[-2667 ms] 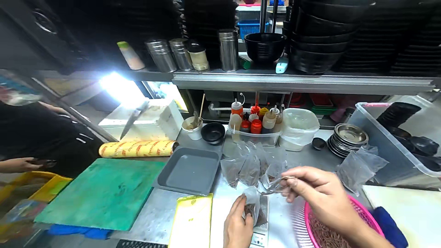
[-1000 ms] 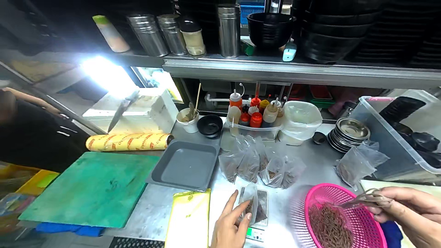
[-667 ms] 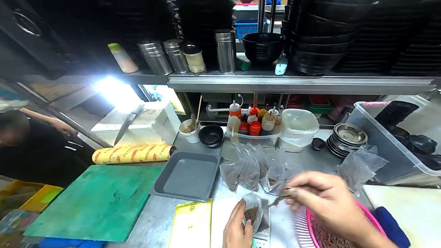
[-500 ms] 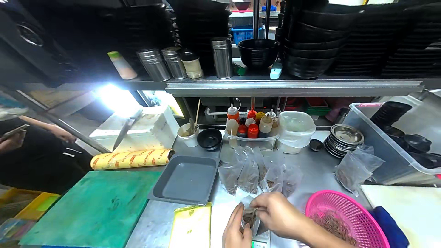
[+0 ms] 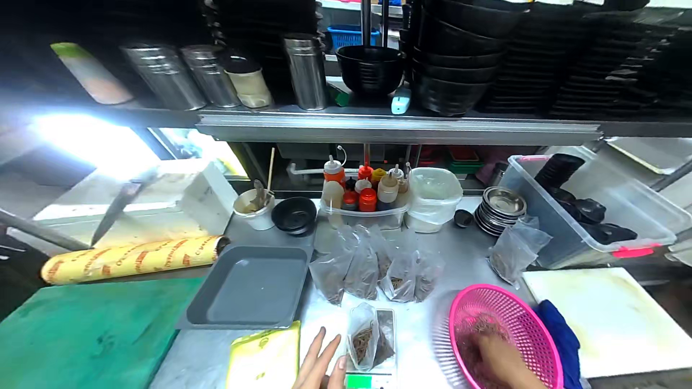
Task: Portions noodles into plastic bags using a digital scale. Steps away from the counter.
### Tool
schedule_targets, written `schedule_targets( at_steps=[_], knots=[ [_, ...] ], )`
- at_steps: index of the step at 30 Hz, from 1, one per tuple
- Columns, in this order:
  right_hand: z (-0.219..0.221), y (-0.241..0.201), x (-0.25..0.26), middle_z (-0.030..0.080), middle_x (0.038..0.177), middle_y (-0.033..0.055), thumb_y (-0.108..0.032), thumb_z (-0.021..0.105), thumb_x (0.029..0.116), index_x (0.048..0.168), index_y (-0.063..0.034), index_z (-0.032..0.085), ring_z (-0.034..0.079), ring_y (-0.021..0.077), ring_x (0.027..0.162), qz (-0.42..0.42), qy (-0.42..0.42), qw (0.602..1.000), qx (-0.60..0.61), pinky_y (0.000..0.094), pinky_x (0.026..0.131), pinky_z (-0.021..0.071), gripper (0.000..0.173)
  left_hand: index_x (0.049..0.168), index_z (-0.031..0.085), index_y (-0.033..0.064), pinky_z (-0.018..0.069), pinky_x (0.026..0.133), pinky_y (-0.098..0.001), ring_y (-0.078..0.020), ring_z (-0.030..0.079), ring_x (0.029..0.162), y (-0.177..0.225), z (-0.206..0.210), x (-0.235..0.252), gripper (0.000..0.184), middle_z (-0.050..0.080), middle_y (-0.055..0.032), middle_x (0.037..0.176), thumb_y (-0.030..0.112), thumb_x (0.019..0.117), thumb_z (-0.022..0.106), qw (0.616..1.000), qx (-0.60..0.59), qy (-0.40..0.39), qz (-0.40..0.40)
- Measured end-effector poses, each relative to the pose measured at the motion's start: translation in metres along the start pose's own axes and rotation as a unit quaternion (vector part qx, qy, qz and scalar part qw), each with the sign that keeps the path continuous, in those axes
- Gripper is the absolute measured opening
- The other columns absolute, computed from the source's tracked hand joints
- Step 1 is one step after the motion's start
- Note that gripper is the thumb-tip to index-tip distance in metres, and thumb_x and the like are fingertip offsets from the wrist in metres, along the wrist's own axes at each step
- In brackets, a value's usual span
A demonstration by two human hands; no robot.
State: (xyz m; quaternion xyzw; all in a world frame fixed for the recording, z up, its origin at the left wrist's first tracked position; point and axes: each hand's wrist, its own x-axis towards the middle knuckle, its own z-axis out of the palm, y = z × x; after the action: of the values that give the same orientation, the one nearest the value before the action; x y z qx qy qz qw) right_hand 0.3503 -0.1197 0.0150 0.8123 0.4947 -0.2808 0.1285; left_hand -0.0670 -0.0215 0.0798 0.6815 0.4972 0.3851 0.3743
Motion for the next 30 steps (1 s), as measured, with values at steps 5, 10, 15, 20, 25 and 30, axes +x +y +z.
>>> schedule_targets(
  at_steps=[5,10,15,20,25,30],
  knots=[
    [0.01,0.027,-0.035,0.074,0.099,0.02,-0.031,0.071,0.0846,0.097,-0.0123,0.077,0.071,0.0442,0.096,0.02,0.012,1.0,0.014,0.0701,0.075,0.0542,0.023,0.132,0.069,0.0102,0.0611,0.059,-0.029,-0.0091,0.068,0.069,-0.006,-0.016,0.002,0.033,0.049,-0.0107,0.155,0.021,0.1028,0.061,0.999,-0.001,0.029,-0.021],
    [0.004,0.048,-0.027,0.075,0.109,0.0138,-0.041,0.076,0.0844,0.114,-0.0209,0.076,0.071,0.04,0.103,-0.013,0.044,0.998,0.052,0.071,0.083,0.054,0.036,0.131,0.071,0.0128,0.0624,0.058,-0.0304,-0.0098,0.069,0.069,-0.008,-0.009,0.009,0.031,0.051,-0.0064,0.154,0.02,0.1012,0.064,0.999,-0.015,0.034,-0.025],
    [0.027,0.034,-0.016,0.075,0.106,0.0161,-0.038,0.073,0.0836,0.102,-0.0205,0.078,0.07,0.042,0.102,-0.007,-0.021,1.0,-0.006,0.071,0.079,0.0542,0.026,0.129,0.072,0.0138,0.0615,0.057,-0.028,-0.0069,0.067,0.065,-0.005,0.006,0.011,0.03,0.052,-0.0042,0.154,0.019,0.1006,0.064,1.0,-0.009,0.026,-0.003],
    [-0.027,0.035,-0.039,0.077,0.09,0.01,-0.024,0.071,0.0875,0.095,-0.0182,0.08,0.073,0.034,0.087,-0.071,0.107,0.987,0.099,0.0665,0.079,0.0558,0.013,0.129,0.072,0.0128,0.0617,0.057,-0.0278,-0.0072,0.067,0.066,-0.005,0.0,0.006,0.03,0.053,-0.0044,0.153,0.02,0.1009,0.063,0.999,-0.012,0.036,-0.006],
    [-0.09,0.052,-0.066,0.076,0.078,-0.0047,-0.025,0.075,0.0849,0.088,-0.024,0.081,0.072,0.0123,0.068,-0.094,0.191,0.95,0.231,0.0455,0.066,0.0622,0.006,0.128,0.072,0.0107,0.0628,0.058,-0.0304,-0.0095,0.069,0.068,-0.007,-0.004,0.001,0.03,0.052,-0.0083,0.153,0.019,0.1003,0.065,0.999,-0.021,0.025,-0.009],
    [-0.148,0.041,-0.103,0.077,0.078,0.0038,-0.019,0.079,0.0854,0.091,-0.0169,0.082,0.073,0.0188,0.063,-0.096,0.211,0.892,0.387,0.0391,0.059,0.0647,0.007,0.129,0.071,0.0116,0.0602,0.058,-0.0281,-0.0075,0.067,0.067,0.002,0.002,0.006,0.031,0.05,-0.0093,0.155,0.021,0.1,0.066,1.0,-0.012,0.003,0.013]
  ],
)
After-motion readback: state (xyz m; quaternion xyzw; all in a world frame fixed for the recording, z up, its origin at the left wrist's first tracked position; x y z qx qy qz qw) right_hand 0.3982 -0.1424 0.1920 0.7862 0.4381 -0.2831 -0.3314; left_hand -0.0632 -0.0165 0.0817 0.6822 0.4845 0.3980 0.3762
